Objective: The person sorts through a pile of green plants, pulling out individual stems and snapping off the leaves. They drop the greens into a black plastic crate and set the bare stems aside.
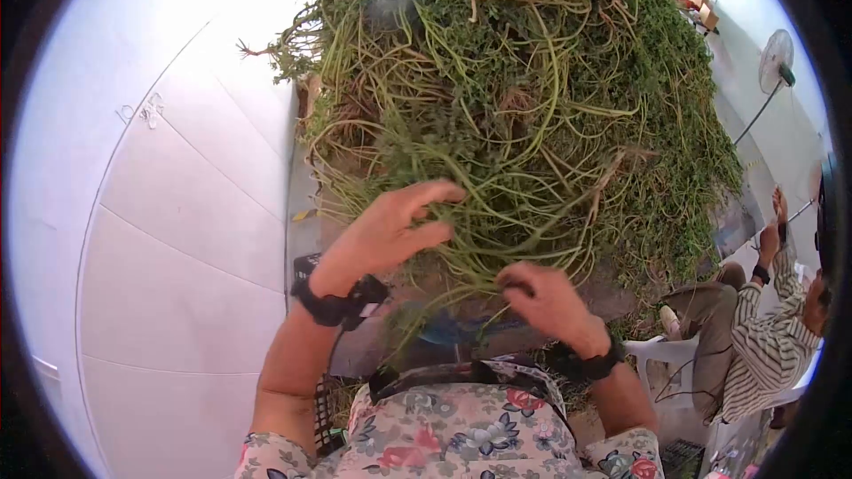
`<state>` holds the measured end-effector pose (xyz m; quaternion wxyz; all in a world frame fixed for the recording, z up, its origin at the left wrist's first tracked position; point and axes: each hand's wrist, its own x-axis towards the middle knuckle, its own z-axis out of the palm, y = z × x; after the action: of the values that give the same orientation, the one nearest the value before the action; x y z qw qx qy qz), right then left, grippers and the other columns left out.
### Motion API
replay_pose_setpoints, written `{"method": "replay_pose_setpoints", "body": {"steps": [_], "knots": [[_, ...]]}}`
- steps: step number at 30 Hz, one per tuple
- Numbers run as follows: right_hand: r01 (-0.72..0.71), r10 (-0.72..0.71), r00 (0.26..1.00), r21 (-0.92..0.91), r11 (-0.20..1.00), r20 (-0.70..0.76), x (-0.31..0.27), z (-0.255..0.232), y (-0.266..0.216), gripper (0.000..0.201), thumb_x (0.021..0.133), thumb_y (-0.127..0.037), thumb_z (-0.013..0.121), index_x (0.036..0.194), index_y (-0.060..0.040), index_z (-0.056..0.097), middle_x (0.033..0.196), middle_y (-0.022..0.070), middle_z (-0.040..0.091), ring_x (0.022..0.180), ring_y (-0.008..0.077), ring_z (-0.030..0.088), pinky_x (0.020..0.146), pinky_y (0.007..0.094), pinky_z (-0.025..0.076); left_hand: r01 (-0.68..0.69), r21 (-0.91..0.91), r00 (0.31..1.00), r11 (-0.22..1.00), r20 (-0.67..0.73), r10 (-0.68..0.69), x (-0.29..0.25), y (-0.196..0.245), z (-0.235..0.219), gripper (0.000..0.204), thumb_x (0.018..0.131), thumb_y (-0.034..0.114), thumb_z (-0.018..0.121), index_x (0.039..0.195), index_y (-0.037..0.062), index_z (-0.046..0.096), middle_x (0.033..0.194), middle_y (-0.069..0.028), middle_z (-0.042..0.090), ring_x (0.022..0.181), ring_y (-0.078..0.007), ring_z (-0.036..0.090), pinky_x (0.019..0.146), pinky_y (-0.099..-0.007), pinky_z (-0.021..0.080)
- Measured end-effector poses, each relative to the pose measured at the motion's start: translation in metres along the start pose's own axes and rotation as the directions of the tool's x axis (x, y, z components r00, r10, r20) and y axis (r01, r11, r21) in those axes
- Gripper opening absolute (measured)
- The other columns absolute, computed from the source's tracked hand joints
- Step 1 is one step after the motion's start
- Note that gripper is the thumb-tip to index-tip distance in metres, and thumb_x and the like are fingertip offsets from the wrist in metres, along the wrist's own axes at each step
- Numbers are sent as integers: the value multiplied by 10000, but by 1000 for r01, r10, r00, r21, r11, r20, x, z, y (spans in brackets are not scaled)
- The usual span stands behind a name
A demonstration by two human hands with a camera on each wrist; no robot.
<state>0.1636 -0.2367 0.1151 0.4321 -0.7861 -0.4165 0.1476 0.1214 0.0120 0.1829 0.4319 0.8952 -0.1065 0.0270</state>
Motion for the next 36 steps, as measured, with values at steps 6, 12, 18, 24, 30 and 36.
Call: {"method": "replay_pose_setpoints", "body": {"steps": [6, 12, 18, 24, 30, 36], "knots": [[-164, 297, 955, 791, 589, -23, 4, -19, 12, 109, 841, -75, 558, 932, -17, 571, 857, 51, 622, 721, 102, 602, 636, 255, 506, 255, -59, 961, 965, 125, -246, -45, -13, 11, 384, 816, 137, 575, 1184, 46, 511, 1076, -150, 610, 971, -253, 604, 806, -329, 481], [60, 338, 933, 982, 178, -119, 25, 1, 23, 110, 888, -137, 559, 947, -44, 551, 940, 65, 612, 706, 94, 602, 657, 260, 541, 118, -142, 990, 983, -61, -128, -74, -32, 48, 280, 865, 159, 564, 1112, 29, 543, 977, -106, 634, 837, -213, 641, 704, -298, 501], [55, 309, 944, 977, 205, -118, 32, 7, 23, 135, 901, -150, 542, 990, -49, 548, 942, 63, 609, 705, 84, 598, 660, 260, 548, 58, -216, 971, 975, -214, -105, -69, 0, 45, 238, 847, 145, 577, 1047, 17, 574, 949, -103, 642, 844, -208, 631, 737, -299, 494], [41, 291, 947, 951, 305, -134, 30, 17, -1, 149, 909, -156, 528, 1011, -50, 550, 926, 46, 602, 680, 76, 572, 627, 248, 530, -59, 56, 954, 997, -292, 72, -40, 7, 60, 196, 792, 131, 614, 959, 31, 587, 890, -139, 628, 755, -294, 615, 640, -352, 485], [-54, 271, 954, 811, 583, -131, 31, 18, -11, 222, 901, -199, 549, 1036, -25, 573, 900, 37, 599, 714, 70, 551, 621, 240, 497, 121, 118, 990, 986, -91, -111, -36, 6, 69, 167, 779, 194, 628, 884, 69, 586, 815, -132, 624, 669, -341, 594, 566, -412, 465], [-37, 146, 975, 531, 846, -166, 42, 12, -25, 220, 864, -149, 566, 1011, 12, 591, 866, 28, 613, 731, 91, 546, 641, 237, 453, 4, 198, 978, 980, -203, 37, -39, 2, 66, 165, 784, 191, 638, 854, 51, 585, 722, -110, 608, 607, -301, 588, 541, -383, 459]]}}
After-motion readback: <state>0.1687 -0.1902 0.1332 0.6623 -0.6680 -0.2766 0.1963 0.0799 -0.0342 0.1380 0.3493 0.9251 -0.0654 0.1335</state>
